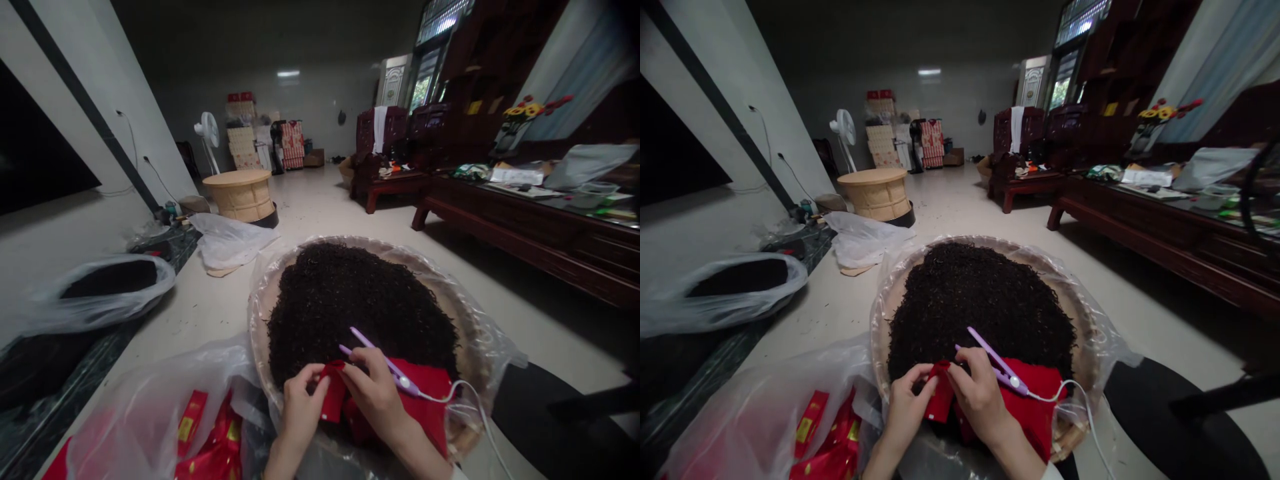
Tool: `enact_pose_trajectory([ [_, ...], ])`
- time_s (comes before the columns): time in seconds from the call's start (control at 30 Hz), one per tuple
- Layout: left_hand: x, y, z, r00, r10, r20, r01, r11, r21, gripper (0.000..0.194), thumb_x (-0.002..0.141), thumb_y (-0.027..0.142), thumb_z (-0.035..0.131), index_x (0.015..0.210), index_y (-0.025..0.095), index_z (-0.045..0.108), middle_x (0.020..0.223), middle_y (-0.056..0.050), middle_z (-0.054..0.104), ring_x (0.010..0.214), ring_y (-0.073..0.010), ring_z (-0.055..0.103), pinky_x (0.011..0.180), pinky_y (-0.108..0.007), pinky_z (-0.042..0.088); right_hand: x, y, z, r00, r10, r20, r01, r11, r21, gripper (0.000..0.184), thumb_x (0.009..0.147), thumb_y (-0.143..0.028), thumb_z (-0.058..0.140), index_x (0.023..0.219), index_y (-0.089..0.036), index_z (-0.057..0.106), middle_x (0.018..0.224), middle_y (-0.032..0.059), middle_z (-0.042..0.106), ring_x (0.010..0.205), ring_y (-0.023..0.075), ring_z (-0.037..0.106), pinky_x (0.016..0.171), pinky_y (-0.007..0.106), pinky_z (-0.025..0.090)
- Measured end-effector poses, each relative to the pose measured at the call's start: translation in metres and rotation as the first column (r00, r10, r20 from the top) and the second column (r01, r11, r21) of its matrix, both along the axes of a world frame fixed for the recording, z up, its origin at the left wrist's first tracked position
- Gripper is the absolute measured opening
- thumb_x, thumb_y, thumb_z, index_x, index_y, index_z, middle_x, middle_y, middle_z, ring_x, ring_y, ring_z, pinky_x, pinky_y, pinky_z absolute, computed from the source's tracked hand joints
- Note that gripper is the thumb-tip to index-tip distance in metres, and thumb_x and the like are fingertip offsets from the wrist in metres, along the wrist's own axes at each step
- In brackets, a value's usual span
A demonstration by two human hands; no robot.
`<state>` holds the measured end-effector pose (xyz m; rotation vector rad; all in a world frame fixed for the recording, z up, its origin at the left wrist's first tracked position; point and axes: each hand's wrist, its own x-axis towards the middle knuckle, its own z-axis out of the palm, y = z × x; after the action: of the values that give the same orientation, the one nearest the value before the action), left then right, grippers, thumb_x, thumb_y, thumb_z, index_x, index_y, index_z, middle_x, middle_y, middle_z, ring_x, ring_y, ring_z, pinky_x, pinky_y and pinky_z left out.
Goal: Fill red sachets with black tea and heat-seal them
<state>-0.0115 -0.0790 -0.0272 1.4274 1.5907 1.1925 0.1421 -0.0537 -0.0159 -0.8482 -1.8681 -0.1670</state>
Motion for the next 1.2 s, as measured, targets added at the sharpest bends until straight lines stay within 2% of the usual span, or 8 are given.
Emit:
enact_pose_trajectory([
  [0.33, 0.001, -0.005, 0.003, 0.997, -0.044, -0.067, 0.045, 0.999, 0.018, 0.017, 0.076, 0.027, 0.058, 0.081, 0.021, 0.074, 0.074, -0.003, 0.075, 0.068, -0.0181, 0.067, 0.066, -0.026, 0.053, 0.007, 0.003, 0.001, 0.990, 0.133, 0.057, -0.116, 0.966, -0.231, 0.015, 0.094, -0.019, 0.048, 0.080, -0.020, 0.055, 0.074, 0.0027, 0.061, 0.078, 0.0188, 0.056, 0.076, 0.036, 0.046],
  [0.5, -0.012, 0.006, -0.004, 0.991, -0.067, 0.116, 0.070, 0.997, -0.022, 0.021, 0.072, 0.030, 0.062, 0.083, 0.019, 0.076, 0.081, -0.005, 0.077, 0.073, -0.0202, 0.069, 0.067, -0.027, 0.055, 0.015, 0.004, 0.000, 0.970, 0.231, -0.081, -0.244, 0.900, -0.361, 0.025, 0.094, -0.025, 0.047, 0.071, -0.022, 0.054, 0.057, -0.0039, 0.050, 0.055, 0.0141, 0.049, 0.082, 0.038, 0.049],
  [0.6, -0.018, 0.008, -0.009, 0.984, -0.069, 0.166, 0.071, 0.997, -0.010, 0.022, 0.072, 0.035, 0.063, 0.072, 0.018, 0.077, 0.068, -0.005, 0.075, 0.063, -0.0198, 0.068, 0.059, -0.026, 0.054, 0.014, 0.001, 0.006, 0.946, 0.267, -0.185, -0.324, 0.741, -0.588, 0.023, 0.090, -0.038, 0.054, 0.076, -0.022, 0.064, 0.066, 0.0013, 0.062, 0.074, 0.0207, 0.059, 0.090, 0.044, 0.048],
  [0.73, -0.020, 0.006, -0.010, 0.988, -0.112, 0.108, 0.111, 0.994, 0.013, 0.020, 0.070, 0.037, 0.067, 0.068, 0.020, 0.076, 0.065, -0.004, 0.075, 0.060, -0.0191, 0.067, 0.060, -0.026, 0.053, 0.013, -0.002, 0.012, 0.894, 0.324, -0.310, -0.418, 0.352, -0.838, 0.033, 0.087, -0.047, 0.055, 0.076, -0.019, 0.069, 0.071, 0.0038, 0.066, 0.074, 0.0215, 0.063, 0.073, 0.036, 0.053],
  [0.8, -0.019, 0.006, -0.010, 0.986, -0.066, 0.156, 0.067, 0.998, -0.002, 0.023, 0.070, 0.041, 0.069, 0.072, 0.020, 0.075, 0.073, -0.006, 0.076, 0.068, -0.0206, 0.069, 0.067, -0.029, 0.054, 0.014, -0.002, 0.007, 0.910, 0.293, -0.293, -0.385, 0.336, -0.860, 0.041, 0.090, -0.048, 0.049, 0.069, -0.018, 0.067, 0.062, 0.0028, 0.063, 0.065, 0.0197, 0.061, 0.065, 0.033, 0.053],
  [0.9, -0.015, 0.009, -0.009, 0.938, 0.056, 0.341, -0.039, 0.998, -0.056, 0.039, 0.076, 0.054, 0.060, 0.080, 0.017, 0.072, 0.081, -0.008, 0.076, 0.078, -0.0214, 0.069, 0.072, -0.030, 0.054, 0.015, -0.003, -0.006, 0.940, 0.233, -0.250, -0.337, 0.511, -0.791, 0.038, 0.089, -0.048, 0.050, 0.075, -0.018, 0.068, 0.073, 0.0051, 0.066, 0.074, 0.0220, 0.062, 0.072, 0.036, 0.053],
  [0.97, -0.013, 0.011, -0.011, 0.922, 0.116, 0.371, -0.095, 0.993, -0.073, 0.047, 0.078, 0.061, 0.054, 0.073, 0.016, 0.066, 0.068, -0.005, 0.071, 0.066, -0.0183, 0.065, 0.063, -0.027, 0.052, 0.015, -0.005, -0.011, 0.936, 0.240, -0.259, -0.350, 0.536, -0.768, 0.034, 0.087, -0.049, 0.054, 0.088, -0.019, 0.070, 0.082, 0.0059, 0.068, 0.079, 0.0226, 0.062, 0.076, 0.037, 0.053],
  [1.2, -0.017, 0.012, -0.023, 0.970, 0.157, 0.187, -0.160, 0.987, 0.001, 0.045, 0.086, 0.056, 0.045, 0.066, 0.018, 0.057, 0.059, 0.000, 0.061, 0.058, -0.0153, 0.057, 0.058, -0.025, 0.048, 0.006, -0.006, 0.000, 0.875, 0.279, -0.395, -0.446, 0.149, -0.883, 0.045, 0.086, -0.054, 0.053, 0.110, -0.019, 0.068, 0.082, 0.0045, 0.070, 0.079, 0.0221, 0.062, 0.074, 0.033, 0.052],
])
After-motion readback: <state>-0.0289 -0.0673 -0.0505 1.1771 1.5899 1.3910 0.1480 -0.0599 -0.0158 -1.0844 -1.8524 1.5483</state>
